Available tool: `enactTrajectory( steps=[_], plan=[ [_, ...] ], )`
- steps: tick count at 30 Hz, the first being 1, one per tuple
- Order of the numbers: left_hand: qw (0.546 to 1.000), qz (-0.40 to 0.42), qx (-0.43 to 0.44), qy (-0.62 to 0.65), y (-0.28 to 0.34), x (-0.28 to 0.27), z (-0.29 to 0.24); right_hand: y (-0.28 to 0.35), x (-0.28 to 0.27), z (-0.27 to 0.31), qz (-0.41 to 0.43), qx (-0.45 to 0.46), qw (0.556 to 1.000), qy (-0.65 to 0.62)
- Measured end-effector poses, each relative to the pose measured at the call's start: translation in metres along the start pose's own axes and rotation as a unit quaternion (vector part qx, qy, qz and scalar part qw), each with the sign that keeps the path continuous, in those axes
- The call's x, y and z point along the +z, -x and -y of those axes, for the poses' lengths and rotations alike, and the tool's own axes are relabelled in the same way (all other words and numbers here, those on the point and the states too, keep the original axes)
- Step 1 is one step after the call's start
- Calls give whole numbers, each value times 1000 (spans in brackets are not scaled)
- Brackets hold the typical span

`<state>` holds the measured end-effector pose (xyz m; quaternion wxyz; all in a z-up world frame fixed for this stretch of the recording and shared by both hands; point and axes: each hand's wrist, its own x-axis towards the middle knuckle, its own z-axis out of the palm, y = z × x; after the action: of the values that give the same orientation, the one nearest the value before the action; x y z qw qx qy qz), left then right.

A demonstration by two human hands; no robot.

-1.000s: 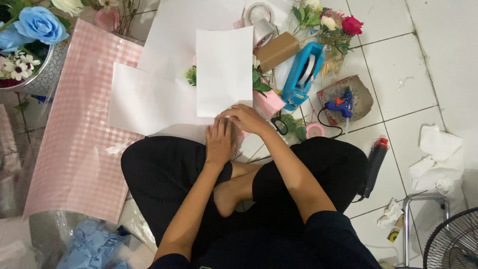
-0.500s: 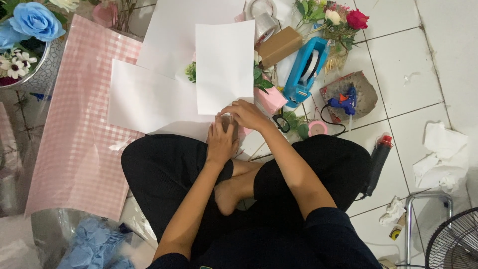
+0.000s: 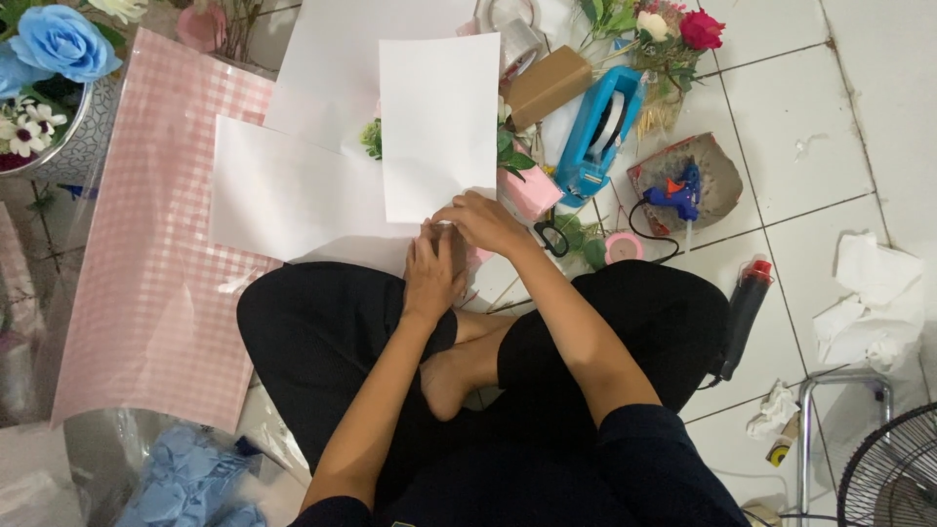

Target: The person wraps a small bouquet of artificial flowers using white and pink checkered paper. They fold the paper around the stems, secure it with tape, and adjust the layers to create a finished presentation.

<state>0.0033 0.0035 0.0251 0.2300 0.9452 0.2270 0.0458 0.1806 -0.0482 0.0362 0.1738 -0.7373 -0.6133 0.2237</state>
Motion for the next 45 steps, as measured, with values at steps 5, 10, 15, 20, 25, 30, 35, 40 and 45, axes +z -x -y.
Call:
enactTrajectory(
  steps=[5, 10, 15, 20, 25, 30, 35, 40, 45],
  plan=[
    [1000, -9, 8, -10, 1, -4, -4, 1, 0, 2, -3, 0, 1000, 10],
    [1000, 0, -1, -18, 0, -6, -6, 6, -16, 19, 4, 23, 1000, 2],
    [998, 27, -47, 15, 0, -9, -8, 4, -9, 26, -9, 97, 994, 41],
    [994, 51, -86, 37, -1, -10, -7, 3, 5, 17, -23, 147, 987, 59],
    [991, 60, -113, 32, -1, -6, -5, 7, 11, 10, -68, 214, 973, 58],
    [991, 31, -134, 4, 0, 4, 2, 26, 28, 2, -118, 258, 957, 59],
    [996, -28, -53, -69, 6, 15, 3, 51, 8, 78, -23, 297, 951, -85],
    [993, -44, -1, -112, 10, 32, 10, 54, 15, 95, 16, 337, 937, -92],
    [996, -26, -54, -73, 8, 42, 12, 56, 19, 95, -16, 398, 903, -160]
  ],
)
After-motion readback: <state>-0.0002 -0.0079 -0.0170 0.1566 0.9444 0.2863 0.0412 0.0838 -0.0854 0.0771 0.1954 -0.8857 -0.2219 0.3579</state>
